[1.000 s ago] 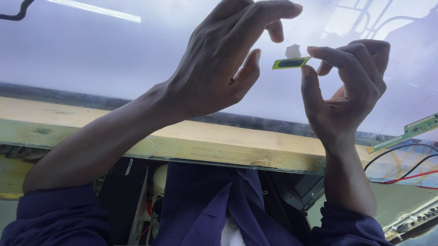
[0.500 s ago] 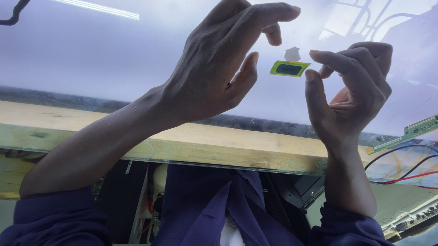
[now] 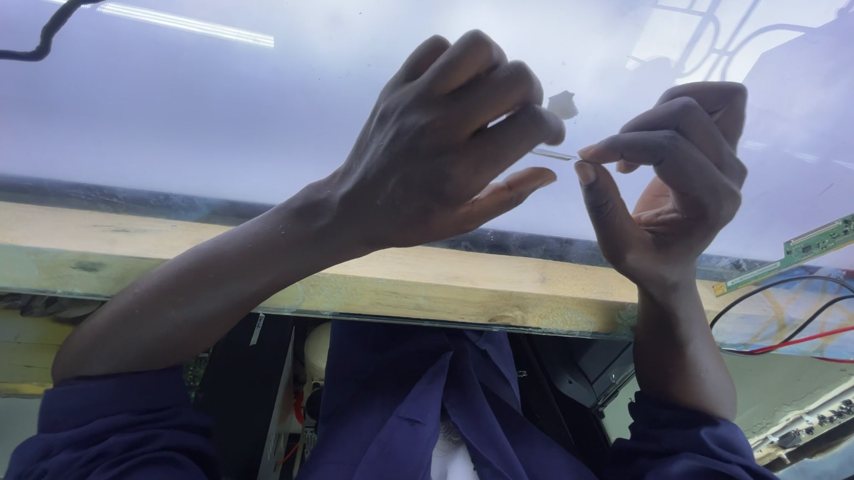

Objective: The person cleans a small green circuit board with a white tissue and then uses a cotton swab to clean its edges. They then retrieve a roll of tape and a pair of scissors from a glass cabinet, place them on the workbench, and cut a piece of tape.

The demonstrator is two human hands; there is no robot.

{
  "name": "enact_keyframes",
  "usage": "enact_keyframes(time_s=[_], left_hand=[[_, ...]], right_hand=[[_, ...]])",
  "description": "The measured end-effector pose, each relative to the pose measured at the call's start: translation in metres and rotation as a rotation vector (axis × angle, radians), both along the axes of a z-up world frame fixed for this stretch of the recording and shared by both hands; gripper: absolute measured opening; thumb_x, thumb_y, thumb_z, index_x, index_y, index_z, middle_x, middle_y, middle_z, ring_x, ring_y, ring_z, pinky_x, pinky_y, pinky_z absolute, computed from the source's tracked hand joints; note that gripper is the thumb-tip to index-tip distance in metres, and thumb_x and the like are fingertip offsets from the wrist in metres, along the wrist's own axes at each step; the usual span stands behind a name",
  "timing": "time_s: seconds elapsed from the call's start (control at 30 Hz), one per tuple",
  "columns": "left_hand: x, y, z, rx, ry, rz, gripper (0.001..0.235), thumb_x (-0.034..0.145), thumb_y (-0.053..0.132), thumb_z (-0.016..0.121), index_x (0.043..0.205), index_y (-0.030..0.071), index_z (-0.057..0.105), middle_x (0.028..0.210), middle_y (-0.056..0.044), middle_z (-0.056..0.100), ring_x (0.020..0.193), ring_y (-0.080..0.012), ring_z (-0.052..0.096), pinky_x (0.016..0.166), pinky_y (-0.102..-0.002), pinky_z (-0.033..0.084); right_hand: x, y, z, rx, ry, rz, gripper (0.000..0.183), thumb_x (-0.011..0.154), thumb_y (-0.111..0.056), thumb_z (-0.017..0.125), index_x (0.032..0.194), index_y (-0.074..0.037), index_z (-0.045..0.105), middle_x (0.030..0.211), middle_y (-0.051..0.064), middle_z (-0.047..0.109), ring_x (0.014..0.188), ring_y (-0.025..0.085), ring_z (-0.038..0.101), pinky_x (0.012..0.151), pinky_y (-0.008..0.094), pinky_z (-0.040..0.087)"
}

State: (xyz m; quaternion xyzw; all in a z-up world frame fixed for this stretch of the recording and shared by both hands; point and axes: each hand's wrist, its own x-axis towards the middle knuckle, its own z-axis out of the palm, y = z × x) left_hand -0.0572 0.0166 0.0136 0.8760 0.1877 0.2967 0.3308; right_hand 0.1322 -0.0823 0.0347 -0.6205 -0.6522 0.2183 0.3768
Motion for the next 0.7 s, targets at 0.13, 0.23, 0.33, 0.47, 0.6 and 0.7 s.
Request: enact_keyframes(time_s=[0.13,0.23,0.33,0.47,0.6,0.7], left_hand=[[0.002,-0.003,-0.001,0.021,-0.065,0.069,0.025,0.092,0.009,0.081,0.084,0.009,0.057,0.085,-0.003,0.054,0.084,-0.0205,0.043,0.068,-0.033,0.035],[-0.002,-0.002,0.003,-0.11,-0.103,0.163,0.021,0.087,0.004,0.071,0.079,0.008,0.051,0.078,-0.003,0.05,0.081,-0.0213,0.04,0.07,-0.035,0.032],[-0.008,-0.002,0.005,-0.137,-0.061,0.277,0.021,0.082,0.004,0.066,0.075,0.008,0.047,0.074,-0.002,0.046,0.079,-0.0219,0.037,0.068,-0.038,0.028],[-0.01,-0.005,0.002,-0.1,-0.033,0.315,0.023,0.083,0.006,0.067,0.074,0.007,0.046,0.075,-0.003,0.045,0.08,-0.0217,0.037,0.069,-0.039,0.027],[-0.011,-0.005,-0.003,-0.091,-0.032,0.331,0.022,0.083,0.006,0.066,0.072,0.007,0.048,0.073,-0.003,0.046,0.08,-0.0217,0.038,0.068,-0.039,0.027],[-0.011,-0.006,-0.004,-0.091,-0.03,0.331,0.02,0.084,0.006,0.066,0.072,0.006,0.049,0.074,-0.003,0.046,0.08,-0.022,0.038,0.069,-0.039,0.027]], right_hand=[[0.002,-0.003,-0.003,0.05,0.006,0.034,0.019,0.093,-0.017,0.067,0.092,0.002,0.067,0.07,0.009,0.052,0.082,0.027,0.042,0.083,0.041,0.033],[0.001,-0.004,0.0,0.024,-0.018,-0.011,0.028,0.097,-0.022,0.066,0.106,0.005,0.068,0.076,0.009,0.055,0.09,0.029,0.045,0.087,0.042,0.036],[-0.001,0.001,0.008,-0.017,-0.114,0.019,0.014,0.102,-0.007,0.069,0.109,0.005,0.071,0.086,0.014,0.059,0.093,0.032,0.048,0.087,0.044,0.04],[-0.004,0.01,0.005,0.011,-0.297,0.104,0.005,0.103,0.002,0.083,0.105,0.001,0.078,0.093,0.016,0.062,0.088,0.031,0.05,0.071,0.039,0.039],[-0.007,0.016,0.003,0.045,-0.253,0.093,0.01,0.1,0.011,0.083,0.098,0.005,0.075,0.09,0.018,0.065,0.083,0.032,0.054,0.077,0.042,0.042],[-0.007,0.013,-0.005,0.098,-0.284,0.088,0.011,0.1,0.008,0.079,0.091,0.006,0.073,0.084,0.018,0.068,0.076,0.031,0.057,0.074,0.041,0.043]])
